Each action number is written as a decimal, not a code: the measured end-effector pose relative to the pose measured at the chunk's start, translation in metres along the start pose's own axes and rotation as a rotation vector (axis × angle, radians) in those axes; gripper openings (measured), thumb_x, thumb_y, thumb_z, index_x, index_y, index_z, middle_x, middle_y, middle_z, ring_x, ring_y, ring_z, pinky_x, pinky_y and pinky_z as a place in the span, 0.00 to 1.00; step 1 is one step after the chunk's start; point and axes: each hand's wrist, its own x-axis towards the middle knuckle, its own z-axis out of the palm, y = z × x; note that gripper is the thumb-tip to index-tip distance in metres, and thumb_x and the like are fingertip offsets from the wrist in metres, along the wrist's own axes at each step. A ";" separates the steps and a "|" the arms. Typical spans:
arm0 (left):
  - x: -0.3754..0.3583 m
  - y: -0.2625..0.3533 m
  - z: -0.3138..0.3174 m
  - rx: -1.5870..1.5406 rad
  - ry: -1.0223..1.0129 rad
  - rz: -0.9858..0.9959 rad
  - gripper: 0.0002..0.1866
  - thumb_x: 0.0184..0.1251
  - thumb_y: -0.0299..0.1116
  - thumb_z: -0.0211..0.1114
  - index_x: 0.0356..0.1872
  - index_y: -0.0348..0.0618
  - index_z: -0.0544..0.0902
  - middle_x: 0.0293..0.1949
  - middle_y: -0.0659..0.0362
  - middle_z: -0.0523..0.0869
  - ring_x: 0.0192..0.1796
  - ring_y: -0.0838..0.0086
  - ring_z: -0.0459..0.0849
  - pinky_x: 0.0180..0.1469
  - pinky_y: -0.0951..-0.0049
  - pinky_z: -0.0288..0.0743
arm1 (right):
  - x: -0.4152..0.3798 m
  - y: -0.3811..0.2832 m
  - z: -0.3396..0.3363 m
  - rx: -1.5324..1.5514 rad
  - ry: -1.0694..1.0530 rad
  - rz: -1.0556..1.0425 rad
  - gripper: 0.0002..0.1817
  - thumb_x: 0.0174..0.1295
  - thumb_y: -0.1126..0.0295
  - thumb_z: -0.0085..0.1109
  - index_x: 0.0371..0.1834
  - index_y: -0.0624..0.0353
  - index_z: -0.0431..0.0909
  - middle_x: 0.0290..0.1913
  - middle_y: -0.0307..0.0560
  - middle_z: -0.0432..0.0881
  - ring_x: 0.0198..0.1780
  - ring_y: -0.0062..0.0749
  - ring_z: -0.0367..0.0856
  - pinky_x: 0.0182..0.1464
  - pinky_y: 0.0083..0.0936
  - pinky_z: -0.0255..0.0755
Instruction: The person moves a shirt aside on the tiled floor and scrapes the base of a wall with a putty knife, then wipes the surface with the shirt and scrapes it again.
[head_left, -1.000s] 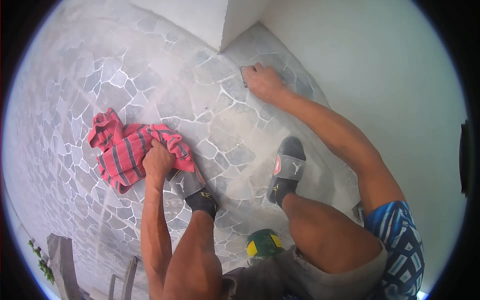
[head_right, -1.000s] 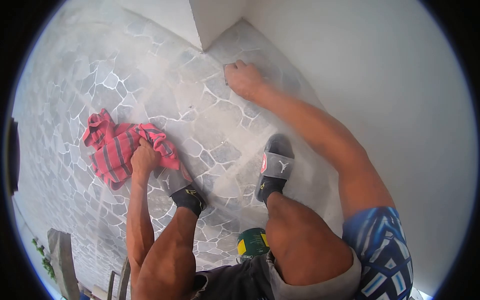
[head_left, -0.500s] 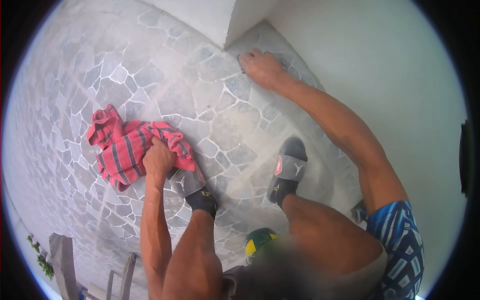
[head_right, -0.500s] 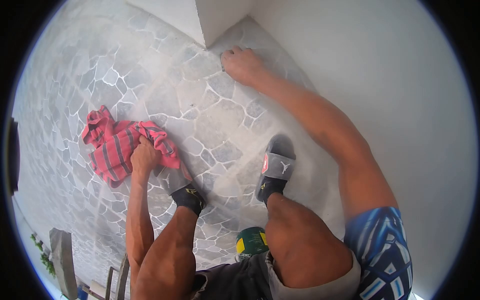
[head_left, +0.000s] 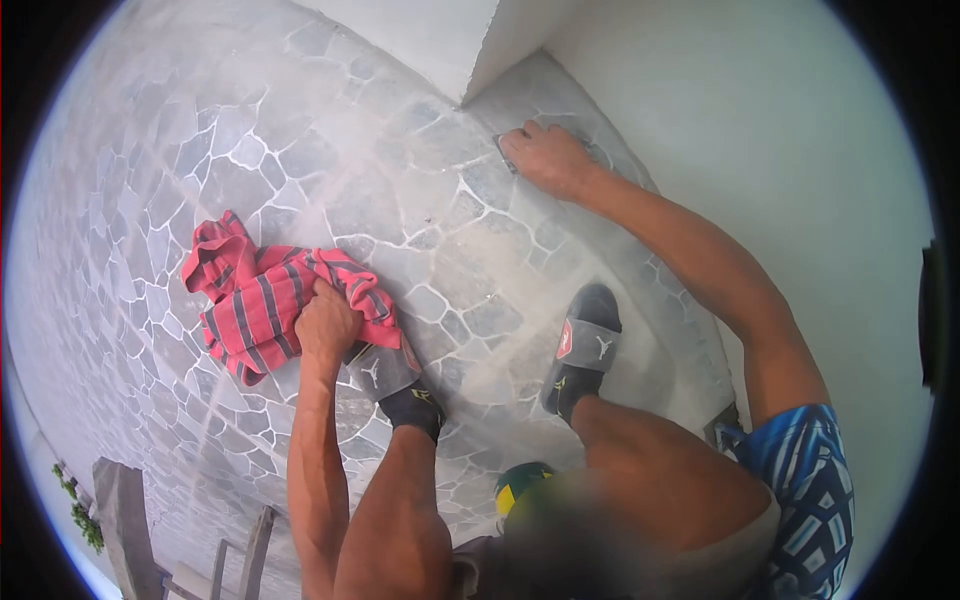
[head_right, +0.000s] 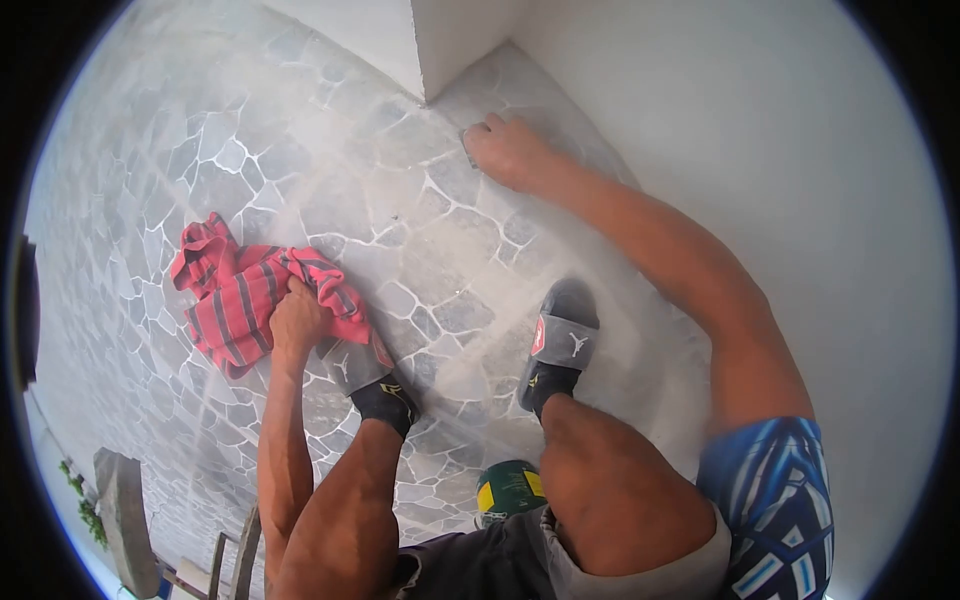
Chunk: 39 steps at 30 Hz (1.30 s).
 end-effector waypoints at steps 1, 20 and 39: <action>-0.001 0.000 0.000 -0.001 -0.014 -0.003 0.23 0.62 0.45 0.62 0.40 0.32 0.68 0.30 0.39 0.86 0.36 0.44 0.88 0.37 0.51 0.83 | -0.005 -0.001 0.001 0.003 0.040 -0.007 0.10 0.59 0.76 0.52 0.43 0.58 0.74 0.44 0.44 0.77 0.49 0.41 0.77 0.40 0.40 0.75; 0.002 -0.002 0.004 0.011 0.021 0.031 0.21 0.61 0.42 0.62 0.39 0.32 0.68 0.29 0.38 0.86 0.34 0.44 0.88 0.36 0.51 0.82 | 0.026 0.009 -0.008 -0.168 0.184 -0.117 0.15 0.60 0.74 0.53 0.51 0.59 0.77 0.45 0.44 0.78 0.50 0.39 0.76 0.46 0.35 0.73; 0.000 -0.002 0.001 -0.001 0.024 0.049 0.25 0.69 0.51 0.57 0.38 0.32 0.68 0.27 0.39 0.86 0.32 0.46 0.88 0.33 0.51 0.82 | -0.030 0.007 0.009 -0.059 0.306 -0.207 0.09 0.59 0.74 0.53 0.42 0.57 0.78 0.42 0.43 0.77 0.50 0.37 0.76 0.46 0.37 0.71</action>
